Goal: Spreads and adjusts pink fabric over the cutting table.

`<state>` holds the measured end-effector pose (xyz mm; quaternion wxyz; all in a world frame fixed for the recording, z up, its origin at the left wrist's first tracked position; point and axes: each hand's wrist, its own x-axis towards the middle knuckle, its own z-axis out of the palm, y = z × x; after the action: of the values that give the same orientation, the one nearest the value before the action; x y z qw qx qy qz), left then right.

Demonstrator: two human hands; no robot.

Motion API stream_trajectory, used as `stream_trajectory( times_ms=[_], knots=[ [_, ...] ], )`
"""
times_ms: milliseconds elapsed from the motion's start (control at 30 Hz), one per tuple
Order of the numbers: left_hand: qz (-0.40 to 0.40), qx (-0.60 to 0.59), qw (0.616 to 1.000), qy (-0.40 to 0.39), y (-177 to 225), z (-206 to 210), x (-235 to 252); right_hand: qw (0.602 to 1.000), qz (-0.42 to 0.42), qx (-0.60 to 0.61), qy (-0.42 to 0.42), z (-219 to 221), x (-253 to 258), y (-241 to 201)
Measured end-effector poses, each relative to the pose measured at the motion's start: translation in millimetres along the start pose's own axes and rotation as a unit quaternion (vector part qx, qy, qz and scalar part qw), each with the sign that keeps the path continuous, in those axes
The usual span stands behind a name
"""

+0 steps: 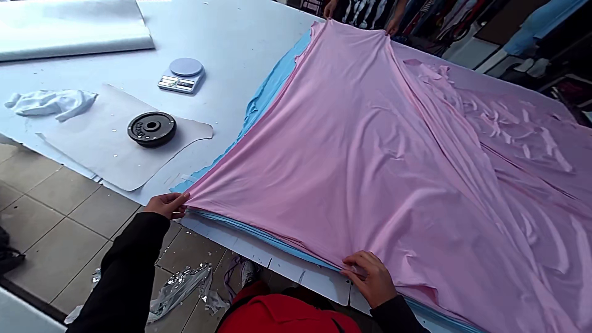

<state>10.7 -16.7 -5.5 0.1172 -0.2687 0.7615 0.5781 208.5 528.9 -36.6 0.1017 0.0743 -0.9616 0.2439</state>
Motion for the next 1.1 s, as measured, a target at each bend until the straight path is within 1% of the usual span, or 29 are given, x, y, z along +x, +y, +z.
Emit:
stream_trajectory(
  times_ms=[100,233,467,567,800,933,1100],
  knots=[
    [-0.005,-0.003,1.0,0.007,0,0,0,1.0,-0.004,-0.009,0.006,0,0,-1],
    [-0.001,-0.013,1.0,0.005,0,-1,0,1.0,-0.002,0.021,0.012,-2,-1,0],
    [-0.029,0.008,0.999,-0.023,-9,-1,10,0.999,-0.01,0.042,0.011,-7,-2,-4],
    [-0.025,-0.001,0.999,-0.035,-6,-3,8,0.998,-0.008,0.061,0.022,-11,-1,-5],
    [-0.02,-0.013,0.999,-0.039,6,-5,2,0.995,0.027,0.1,-0.003,-11,5,-4],
    [0.004,-0.004,0.999,-0.047,9,-6,1,0.989,0.043,0.143,-0.009,-13,8,-3],
    [0.016,-0.018,0.999,-0.034,13,-5,1,0.981,0.059,0.187,-0.009,-17,10,-1]
  ],
)
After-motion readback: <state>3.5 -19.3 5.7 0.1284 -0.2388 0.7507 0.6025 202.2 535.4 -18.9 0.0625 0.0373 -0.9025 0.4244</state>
